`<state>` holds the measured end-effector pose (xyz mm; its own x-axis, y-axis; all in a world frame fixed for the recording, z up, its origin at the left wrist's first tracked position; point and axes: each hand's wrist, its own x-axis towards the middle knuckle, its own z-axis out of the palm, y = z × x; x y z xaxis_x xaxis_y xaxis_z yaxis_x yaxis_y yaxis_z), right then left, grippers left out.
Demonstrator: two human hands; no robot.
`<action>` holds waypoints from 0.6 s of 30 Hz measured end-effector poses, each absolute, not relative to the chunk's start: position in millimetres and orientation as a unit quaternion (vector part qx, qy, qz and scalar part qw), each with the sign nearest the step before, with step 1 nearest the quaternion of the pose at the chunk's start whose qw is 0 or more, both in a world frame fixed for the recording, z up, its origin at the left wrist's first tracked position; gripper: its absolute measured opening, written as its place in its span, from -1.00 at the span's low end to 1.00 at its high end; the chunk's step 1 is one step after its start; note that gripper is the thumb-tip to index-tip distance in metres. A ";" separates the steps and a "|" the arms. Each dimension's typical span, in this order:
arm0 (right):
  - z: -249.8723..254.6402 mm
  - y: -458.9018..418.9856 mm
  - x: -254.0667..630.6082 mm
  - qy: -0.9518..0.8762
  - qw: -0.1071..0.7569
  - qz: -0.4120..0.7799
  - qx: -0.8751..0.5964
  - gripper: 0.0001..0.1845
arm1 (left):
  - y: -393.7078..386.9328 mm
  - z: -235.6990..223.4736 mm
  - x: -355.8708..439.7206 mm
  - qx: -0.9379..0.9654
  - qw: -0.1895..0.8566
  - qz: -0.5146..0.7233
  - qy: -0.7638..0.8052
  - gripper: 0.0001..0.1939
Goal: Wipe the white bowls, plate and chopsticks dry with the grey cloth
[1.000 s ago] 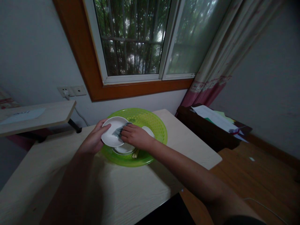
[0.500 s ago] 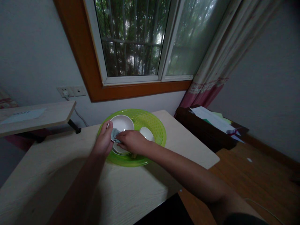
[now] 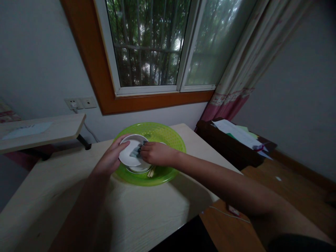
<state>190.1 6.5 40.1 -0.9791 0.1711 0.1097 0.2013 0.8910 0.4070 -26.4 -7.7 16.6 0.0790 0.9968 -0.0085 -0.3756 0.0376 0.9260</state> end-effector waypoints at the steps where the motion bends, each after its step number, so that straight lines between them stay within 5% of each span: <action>1: 40.8 8.7 192.2 -0.971 0.029 -0.222 -0.082 -0.79 | -8.8 17.9 -26.3 0.416 0.608 0.554 0.388 -0.43; 9: 29.2 -1.1 183.1 -0.963 0.045 -0.190 -0.184 -0.81 | -9.9 16.4 -11.4 0.423 0.545 0.604 0.399 -0.48; 12: 21.7 -8.3 167.8 -0.960 0.091 -0.084 -0.252 -0.86 | -8.1 13.8 -8.7 0.392 0.537 0.637 0.390 -0.49; 18: 15.0 -8.9 139.7 -0.915 0.227 0.149 -0.299 -0.60 | -8.3 13.5 -8.0 0.358 0.520 0.673 0.386 -0.54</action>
<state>139.7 -8.9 15.0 -0.7179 0.6146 0.3270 0.4789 0.7769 -0.4088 -8.0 -8.3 13.5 -0.2040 0.9757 0.0802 -0.4232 -0.1618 0.8915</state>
